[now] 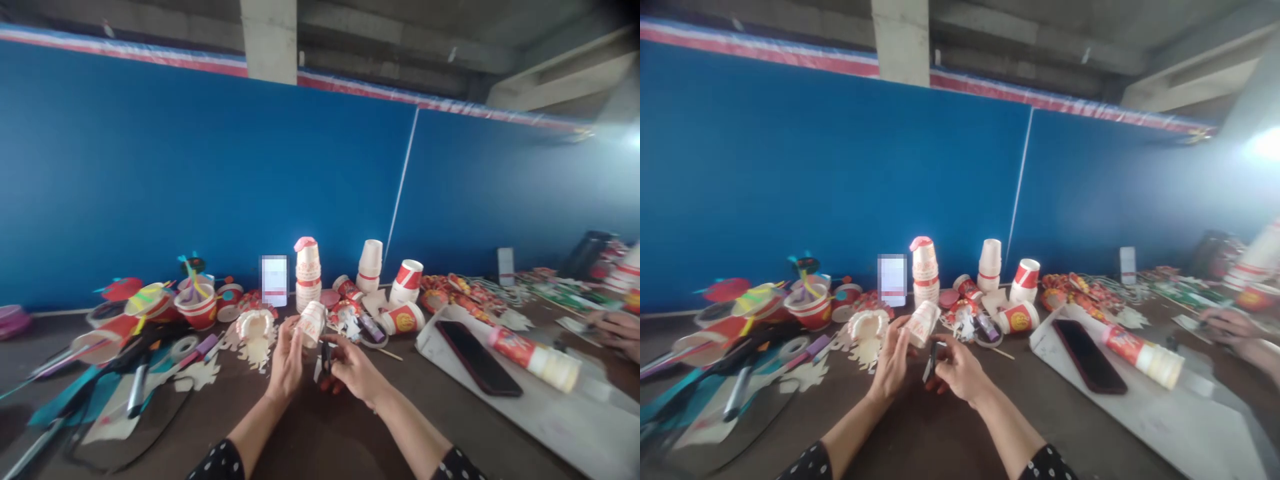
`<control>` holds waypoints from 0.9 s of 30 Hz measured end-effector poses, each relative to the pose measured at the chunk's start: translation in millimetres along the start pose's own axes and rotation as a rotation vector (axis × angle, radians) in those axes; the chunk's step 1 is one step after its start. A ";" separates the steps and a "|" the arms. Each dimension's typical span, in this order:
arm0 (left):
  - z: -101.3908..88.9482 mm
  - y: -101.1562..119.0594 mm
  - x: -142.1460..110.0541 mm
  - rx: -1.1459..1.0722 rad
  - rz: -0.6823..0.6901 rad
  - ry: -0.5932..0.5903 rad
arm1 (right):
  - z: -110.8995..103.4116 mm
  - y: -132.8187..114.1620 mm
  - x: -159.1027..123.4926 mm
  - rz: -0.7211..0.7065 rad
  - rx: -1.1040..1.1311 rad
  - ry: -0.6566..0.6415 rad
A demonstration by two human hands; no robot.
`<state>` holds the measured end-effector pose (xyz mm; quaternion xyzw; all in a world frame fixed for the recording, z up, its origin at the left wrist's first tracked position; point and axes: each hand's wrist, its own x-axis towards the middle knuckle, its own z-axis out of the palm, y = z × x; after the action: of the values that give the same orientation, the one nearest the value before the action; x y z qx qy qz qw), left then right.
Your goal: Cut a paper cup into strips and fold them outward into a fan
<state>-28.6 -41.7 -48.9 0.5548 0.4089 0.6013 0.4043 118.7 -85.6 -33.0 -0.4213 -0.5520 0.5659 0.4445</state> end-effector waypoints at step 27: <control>4.7 5.1 -4.4 -0.256 -0.095 -0.162 | -12.6 9.6 -8.1 -0.135 0.077 -0.049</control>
<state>-23.8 -47.4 -45.4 0.5254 0.3205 0.5820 0.5315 132.6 -90.3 -43.2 -0.3518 -0.5676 0.5656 0.4840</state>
